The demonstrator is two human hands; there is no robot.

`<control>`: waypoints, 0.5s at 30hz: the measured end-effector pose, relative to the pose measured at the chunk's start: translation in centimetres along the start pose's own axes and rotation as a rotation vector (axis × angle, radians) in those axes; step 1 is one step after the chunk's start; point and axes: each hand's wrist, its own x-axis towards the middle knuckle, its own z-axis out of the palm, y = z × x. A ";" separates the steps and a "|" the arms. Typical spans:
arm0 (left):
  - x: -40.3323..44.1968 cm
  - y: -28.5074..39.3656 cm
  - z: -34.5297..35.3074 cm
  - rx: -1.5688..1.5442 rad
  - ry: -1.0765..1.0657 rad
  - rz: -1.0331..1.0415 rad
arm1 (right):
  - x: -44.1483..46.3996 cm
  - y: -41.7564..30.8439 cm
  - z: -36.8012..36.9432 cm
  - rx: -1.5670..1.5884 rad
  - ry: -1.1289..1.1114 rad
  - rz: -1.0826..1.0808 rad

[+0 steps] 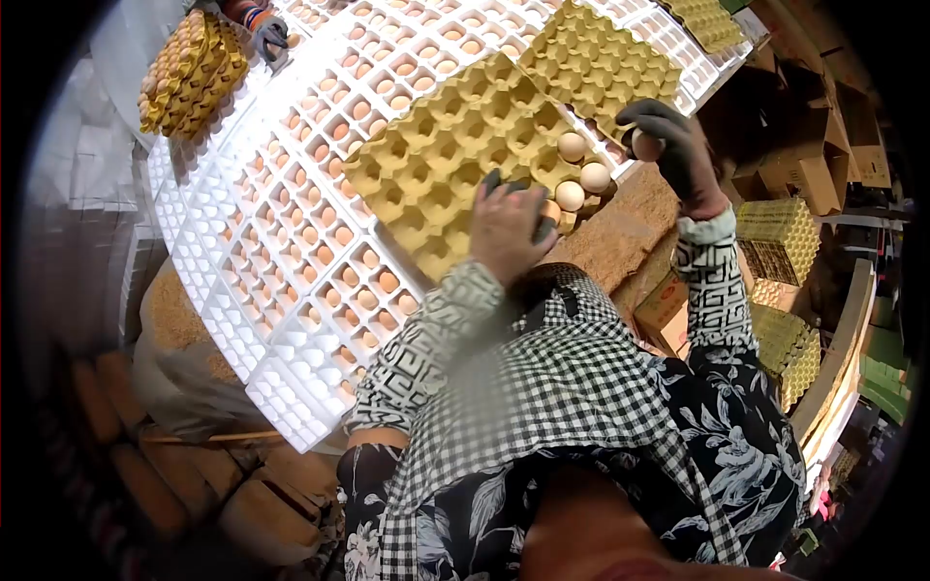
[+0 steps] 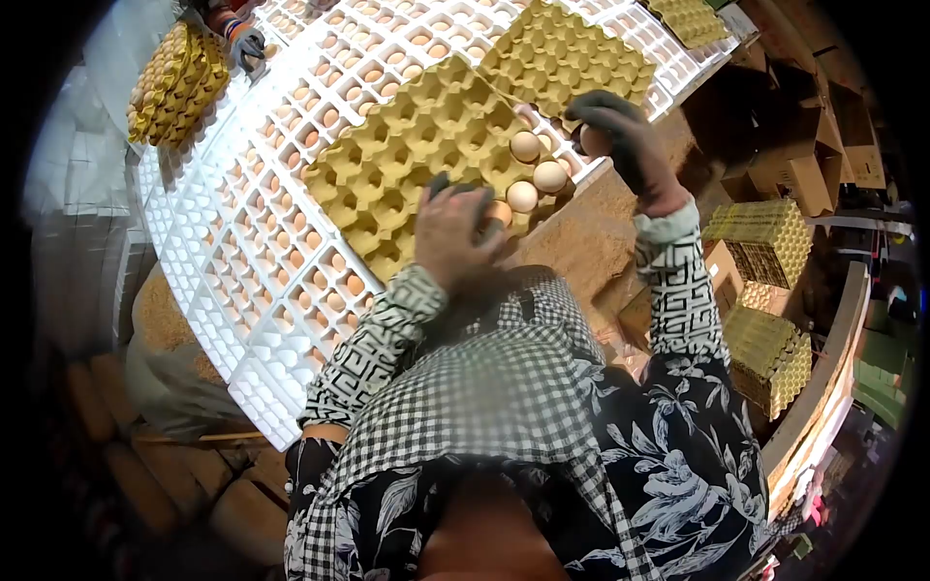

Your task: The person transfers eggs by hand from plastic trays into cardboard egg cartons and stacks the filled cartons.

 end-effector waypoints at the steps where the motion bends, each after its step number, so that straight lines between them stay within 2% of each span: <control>1: 0.1 -0.3 -0.9 -0.168 0.036 -0.066 | 1.0 0.2 -0.1 -0.297 -0.038 0.012; 2: -0.2 -0.1 -1.7 -0.471 0.152 -0.250 | 1.7 0.7 1.4 -0.588 -0.072 -0.093; 3: -0.2 0.3 -2.0 -0.453 0.200 -0.232 | 2.7 0.6 2.8 -0.871 -0.134 -0.019; 5: -0.3 1.3 -2.8 -0.412 0.296 -0.199 | 4.6 2.1 5.3 -1.307 -0.301 0.000; 7: 0.2 1.9 -0.8 0.127 0.224 -0.027 | 4.9 2.9 5.2 -1.318 -0.304 -0.087; 8: -0.2 2.6 0.3 0.359 -0.062 -0.110 | 5.2 3.1 4.9 -1.329 -0.297 -0.132; 11: -1.7 1.0 3.5 0.466 -0.054 -0.022 | 5.5 5.0 1.4 -0.813 -0.285 -0.154; 12: -1.8 1.8 2.9 0.425 -0.065 -0.035 | 5.1 3.4 0.0 -0.385 -0.348 0.119; 13: -2.2 1.7 2.6 0.278 0.058 -0.031 | 4.9 3.5 -1.7 -0.099 -0.318 0.115; 14: -2.3 1.1 2.2 0.138 0.194 -0.020 | 4.2 3.8 -2.7 0.116 -0.278 -0.062; 15: -2.2 0.9 2.0 0.001 0.330 -0.007 | 3.8 3.8 -3.6 0.210 -0.275 -0.096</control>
